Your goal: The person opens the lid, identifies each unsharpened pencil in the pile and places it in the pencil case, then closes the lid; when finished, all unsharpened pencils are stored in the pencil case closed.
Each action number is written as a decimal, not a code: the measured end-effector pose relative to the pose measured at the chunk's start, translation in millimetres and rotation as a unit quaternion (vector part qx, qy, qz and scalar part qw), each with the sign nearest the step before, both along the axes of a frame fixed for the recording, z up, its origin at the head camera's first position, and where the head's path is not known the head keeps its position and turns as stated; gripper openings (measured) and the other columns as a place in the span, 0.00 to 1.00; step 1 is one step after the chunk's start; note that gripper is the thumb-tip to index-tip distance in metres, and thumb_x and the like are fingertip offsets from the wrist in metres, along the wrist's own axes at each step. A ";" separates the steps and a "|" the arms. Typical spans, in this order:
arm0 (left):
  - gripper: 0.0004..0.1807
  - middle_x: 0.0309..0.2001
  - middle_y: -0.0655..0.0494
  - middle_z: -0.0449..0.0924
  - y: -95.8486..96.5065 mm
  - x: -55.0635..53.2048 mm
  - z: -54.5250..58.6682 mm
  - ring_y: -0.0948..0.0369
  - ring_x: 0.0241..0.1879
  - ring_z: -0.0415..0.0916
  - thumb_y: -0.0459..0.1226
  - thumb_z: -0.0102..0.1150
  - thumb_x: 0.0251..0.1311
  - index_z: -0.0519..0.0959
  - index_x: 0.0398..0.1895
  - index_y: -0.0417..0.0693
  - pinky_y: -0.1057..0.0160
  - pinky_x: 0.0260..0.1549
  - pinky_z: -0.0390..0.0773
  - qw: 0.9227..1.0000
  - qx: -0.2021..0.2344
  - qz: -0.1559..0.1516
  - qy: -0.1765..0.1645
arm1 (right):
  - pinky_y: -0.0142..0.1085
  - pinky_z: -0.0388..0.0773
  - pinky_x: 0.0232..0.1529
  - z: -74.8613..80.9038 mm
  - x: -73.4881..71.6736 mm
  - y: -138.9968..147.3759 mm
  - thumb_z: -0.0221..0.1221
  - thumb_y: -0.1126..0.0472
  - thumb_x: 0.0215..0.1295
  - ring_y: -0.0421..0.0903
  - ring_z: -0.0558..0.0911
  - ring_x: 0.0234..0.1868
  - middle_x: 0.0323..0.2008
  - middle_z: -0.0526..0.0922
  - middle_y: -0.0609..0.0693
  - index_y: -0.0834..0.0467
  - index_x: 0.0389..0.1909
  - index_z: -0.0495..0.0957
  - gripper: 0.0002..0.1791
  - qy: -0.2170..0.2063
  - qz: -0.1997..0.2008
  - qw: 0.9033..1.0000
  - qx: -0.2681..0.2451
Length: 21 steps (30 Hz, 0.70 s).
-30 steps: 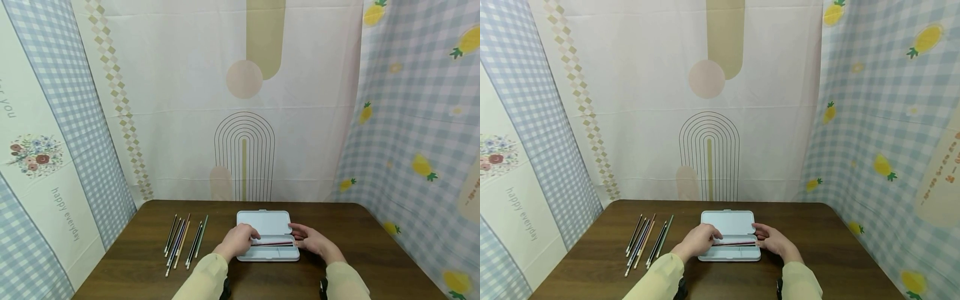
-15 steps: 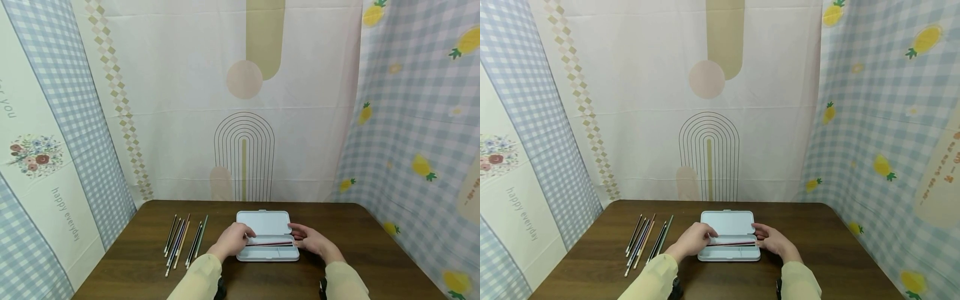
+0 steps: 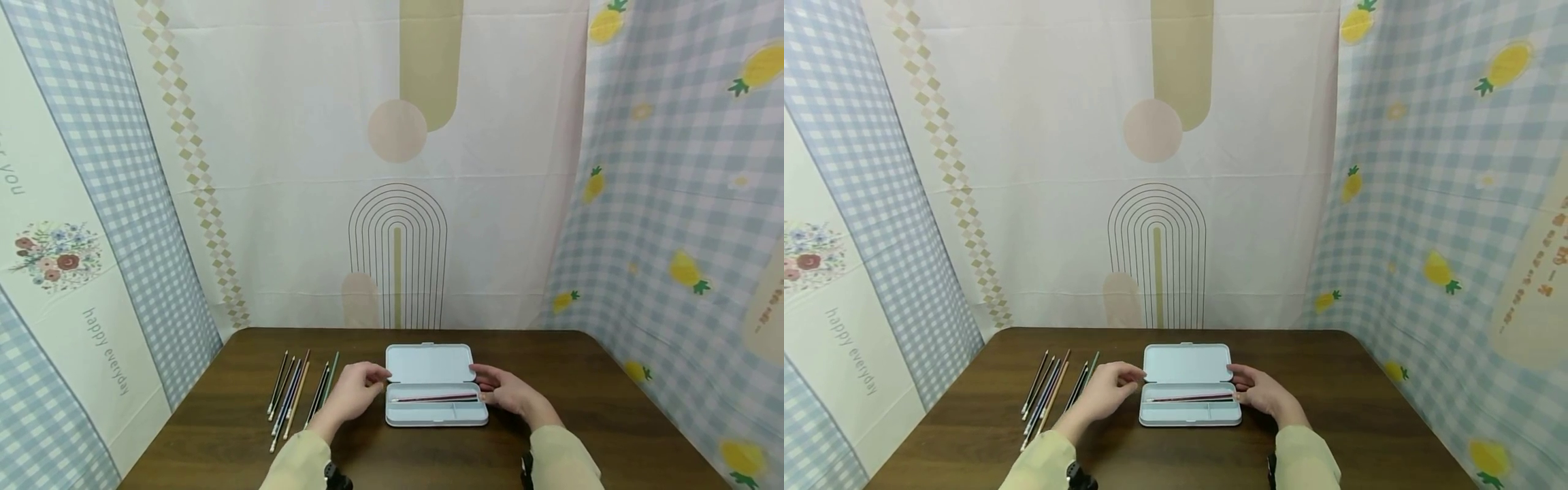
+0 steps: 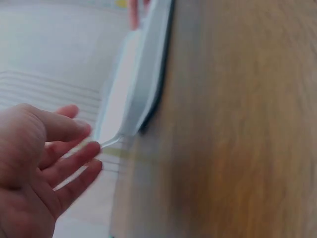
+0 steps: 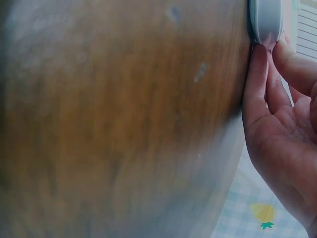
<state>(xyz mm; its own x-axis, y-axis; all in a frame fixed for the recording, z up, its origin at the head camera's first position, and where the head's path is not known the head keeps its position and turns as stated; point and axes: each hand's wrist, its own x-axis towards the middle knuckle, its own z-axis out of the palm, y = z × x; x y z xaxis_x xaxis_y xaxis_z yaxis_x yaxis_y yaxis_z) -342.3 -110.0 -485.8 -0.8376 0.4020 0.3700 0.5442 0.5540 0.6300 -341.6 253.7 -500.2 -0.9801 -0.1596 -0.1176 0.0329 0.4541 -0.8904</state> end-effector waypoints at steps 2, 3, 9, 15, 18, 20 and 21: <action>0.11 0.44 0.49 0.89 -9.0 2.2 1.1 0.56 0.41 0.84 0.25 0.65 0.67 0.89 0.50 0.40 0.54 0.44 0.85 1.000 0.006 0.008 -0.006 | 0.63 0.66 0.72 -0.3 -1.0 0.2 0.63 0.74 0.70 0.68 0.69 0.74 0.72 0.72 0.70 0.60 0.76 0.72 0.34 0.001 0.002 1.000 0.001; 0.11 0.45 0.48 0.89 -13.3 3.2 1.2 0.55 0.41 0.84 0.25 0.65 0.67 0.88 0.50 0.40 0.52 0.44 0.85 1.000 0.008 0.012 -0.010 | 0.63 0.66 0.72 0.1 -1.0 0.4 0.63 0.73 0.70 0.68 0.69 0.74 0.72 0.72 0.70 0.60 0.76 0.71 0.34 0.003 0.005 1.000 0.006; 0.14 0.47 0.44 0.88 -31.3 7.8 -1.0 0.51 0.45 0.85 0.24 0.66 0.66 0.86 0.54 0.37 0.44 0.49 0.84 0.998 0.004 0.042 -0.040 | 0.63 0.68 0.71 0.4 -1.9 2.2 0.63 0.73 0.70 0.68 0.70 0.74 0.72 0.72 0.70 0.60 0.77 0.71 0.34 0.004 0.008 1.000 0.008; 0.12 0.45 0.45 0.86 -39.3 6.7 -3.7 0.49 0.45 0.84 0.24 0.66 0.65 0.86 0.50 0.37 0.44 0.48 0.84 0.996 0.008 0.086 -0.031 | 0.63 0.67 0.71 1.4 -2.7 3.1 0.63 0.73 0.71 0.68 0.69 0.74 0.72 0.72 0.70 0.60 0.77 0.70 0.34 0.002 0.010 1.000 0.014; 0.12 0.44 0.44 0.86 -45.5 4.7 -3.9 0.46 0.44 0.84 0.23 0.69 0.61 0.85 0.47 0.37 0.45 0.47 0.84 0.993 0.014 0.112 -0.019 | 0.63 0.67 0.71 1.8 -2.4 2.9 0.63 0.72 0.71 0.68 0.69 0.74 0.72 0.72 0.70 0.60 0.77 0.70 0.34 0.000 0.009 1.000 0.017; 0.13 0.43 0.43 0.86 -51.2 3.6 -3.8 0.46 0.44 0.84 0.22 0.70 0.58 0.84 0.46 0.37 0.46 0.45 0.84 0.991 0.020 0.128 -0.017 | 0.63 0.66 0.72 1.9 -2.6 2.3 0.63 0.72 0.71 0.68 0.69 0.74 0.73 0.72 0.70 0.60 0.77 0.70 0.34 -0.001 0.010 1.000 0.013; 0.14 0.44 0.43 0.86 -54.3 3.3 -3.7 0.46 0.44 0.85 0.22 0.70 0.57 0.84 0.46 0.37 0.46 0.45 0.84 0.991 0.023 0.133 -0.019 | 0.63 0.66 0.72 2.1 -2.5 2.0 0.63 0.72 0.71 0.68 0.69 0.74 0.73 0.72 0.70 0.60 0.77 0.70 0.34 0.000 0.012 1.000 0.014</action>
